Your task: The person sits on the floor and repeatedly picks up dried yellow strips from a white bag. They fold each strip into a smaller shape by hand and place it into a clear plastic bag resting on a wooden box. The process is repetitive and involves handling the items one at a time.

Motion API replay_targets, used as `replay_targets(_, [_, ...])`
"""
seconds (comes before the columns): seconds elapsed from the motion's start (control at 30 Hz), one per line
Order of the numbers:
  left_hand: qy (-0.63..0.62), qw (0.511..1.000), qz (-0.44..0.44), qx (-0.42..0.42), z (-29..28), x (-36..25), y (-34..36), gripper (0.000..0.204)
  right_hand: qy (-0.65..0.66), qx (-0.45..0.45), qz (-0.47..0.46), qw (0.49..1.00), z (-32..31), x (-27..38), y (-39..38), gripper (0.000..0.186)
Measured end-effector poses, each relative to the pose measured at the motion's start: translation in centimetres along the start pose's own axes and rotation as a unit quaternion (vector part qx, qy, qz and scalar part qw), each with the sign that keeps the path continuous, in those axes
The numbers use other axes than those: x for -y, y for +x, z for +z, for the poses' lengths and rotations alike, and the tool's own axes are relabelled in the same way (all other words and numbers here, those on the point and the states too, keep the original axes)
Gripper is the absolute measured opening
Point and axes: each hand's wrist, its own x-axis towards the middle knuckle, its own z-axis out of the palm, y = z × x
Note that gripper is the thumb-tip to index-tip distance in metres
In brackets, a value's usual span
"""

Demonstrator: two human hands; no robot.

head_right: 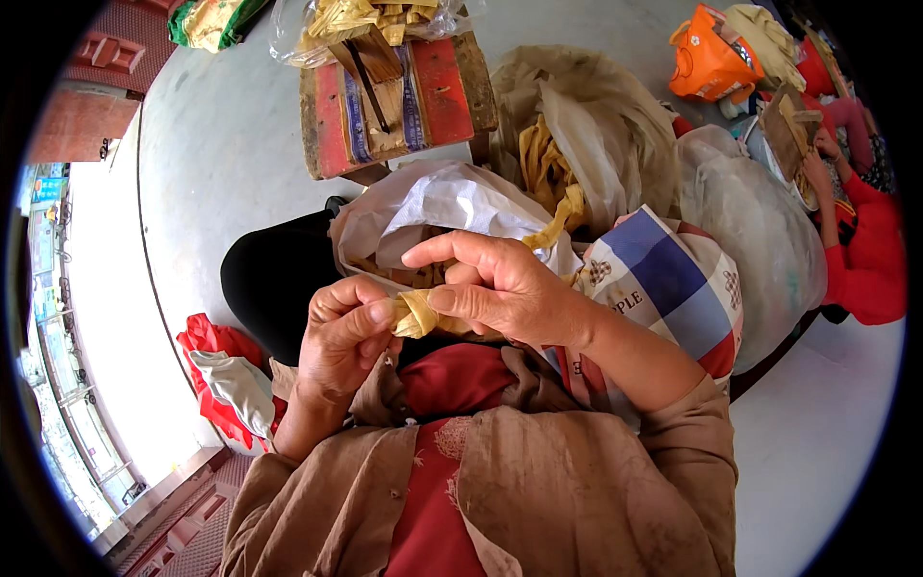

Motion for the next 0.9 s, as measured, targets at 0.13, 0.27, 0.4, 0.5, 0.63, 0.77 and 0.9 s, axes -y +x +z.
replay_targets(0.13, [-0.095,0.993,0.046,-0.052,0.8,-1.1,-0.5,0.015,-0.093,-0.017,-0.039,0.995,-1.7,0.2,-2.1,0.046])
replay_targets(0.27, [-0.061,0.997,0.020,-0.038,-0.7,-0.3,-0.1,0.017,-0.384,-0.048,-0.150,0.910,-1.2,-0.8,-2.0,0.028])
replay_targets(0.4, [0.313,0.937,0.124,-0.095,-2.0,-0.5,1.5,0.026,-0.567,-0.065,-0.249,0.782,-1.9,-1.7,-1.4,0.016])
replay_targets(0.5, [0.624,0.716,0.311,0.019,-0.9,-2.9,2.3,0.038,-0.643,-0.054,-0.282,0.710,-1.6,-1.2,-1.3,0.019])
replay_targets(0.63, [0.734,0.558,0.352,0.158,0.5,-0.9,3.1,0.030,-0.701,-0.013,-0.310,0.642,-0.2,-0.5,-0.6,0.012])
replay_targets(0.77, [0.741,0.535,0.354,0.201,-0.6,-0.9,1.6,0.014,-0.618,0.068,-0.223,0.751,-0.7,-1.1,-1.8,0.013])
replay_targets(0.9, [0.725,0.565,0.360,0.159,-1.0,-1.4,2.1,0.014,-0.539,0.029,-0.223,0.812,-1.1,-1.5,-1.3,0.017])
